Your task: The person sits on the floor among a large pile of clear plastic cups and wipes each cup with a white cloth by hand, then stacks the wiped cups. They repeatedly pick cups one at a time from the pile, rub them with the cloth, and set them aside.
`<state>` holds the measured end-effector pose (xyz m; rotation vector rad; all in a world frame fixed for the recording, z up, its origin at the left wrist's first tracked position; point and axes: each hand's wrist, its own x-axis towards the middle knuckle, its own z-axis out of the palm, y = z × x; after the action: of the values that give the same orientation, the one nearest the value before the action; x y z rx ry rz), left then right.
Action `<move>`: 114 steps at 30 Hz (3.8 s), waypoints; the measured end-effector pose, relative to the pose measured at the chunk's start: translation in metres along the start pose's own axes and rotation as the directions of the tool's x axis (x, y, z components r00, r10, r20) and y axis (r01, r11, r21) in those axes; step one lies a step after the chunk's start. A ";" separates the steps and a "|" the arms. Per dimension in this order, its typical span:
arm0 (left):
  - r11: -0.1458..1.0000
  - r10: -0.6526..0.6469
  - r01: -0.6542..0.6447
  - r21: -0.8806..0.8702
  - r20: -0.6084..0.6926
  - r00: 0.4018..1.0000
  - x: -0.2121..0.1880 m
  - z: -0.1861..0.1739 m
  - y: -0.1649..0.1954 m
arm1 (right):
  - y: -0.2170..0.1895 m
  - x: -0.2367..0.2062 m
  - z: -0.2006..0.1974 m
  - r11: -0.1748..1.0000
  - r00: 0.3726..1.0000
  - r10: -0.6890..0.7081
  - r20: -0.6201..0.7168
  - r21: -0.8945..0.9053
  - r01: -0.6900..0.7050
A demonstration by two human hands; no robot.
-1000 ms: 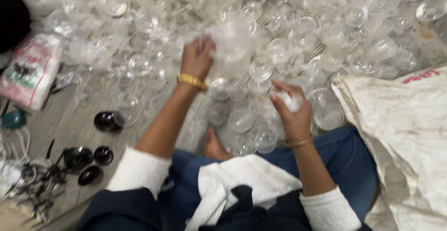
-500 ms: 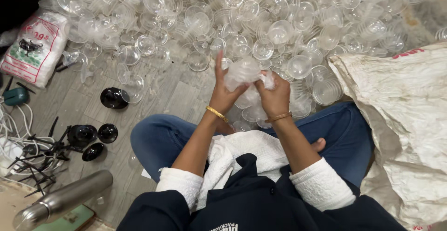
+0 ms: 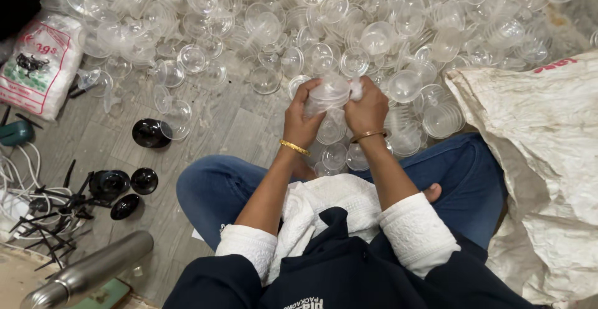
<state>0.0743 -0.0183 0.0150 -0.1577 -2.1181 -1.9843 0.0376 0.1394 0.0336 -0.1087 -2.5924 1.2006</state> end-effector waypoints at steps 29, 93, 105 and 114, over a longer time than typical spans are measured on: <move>0.969 -0.058 -0.010 0.245 0.267 0.962 0.004 -0.007 -0.010 | 0.019 -0.033 -0.018 0.790 0.899 0.187 0.396 0.484 -0.377; 0.935 -0.353 0.310 0.173 0.362 0.863 0.117 -0.073 -0.074 | 0.096 -0.001 -0.030 0.888 0.915 -0.235 0.329 0.456 0.065; 0.361 -0.308 0.560 0.746 -0.471 0.827 0.390 -0.097 -0.045 | 0.134 -0.009 -0.024 0.969 0.873 0.000 0.488 0.217 -0.121; 0.689 0.321 -0.297 0.661 0.089 0.943 0.275 -0.061 -0.036 | 0.057 0.018 -0.040 0.891 0.932 0.142 0.334 0.367 -0.267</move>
<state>-0.1941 -0.1038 0.0500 -0.3209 -2.4349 -0.9401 0.0288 0.2092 0.0187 -0.1277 -2.5515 1.9516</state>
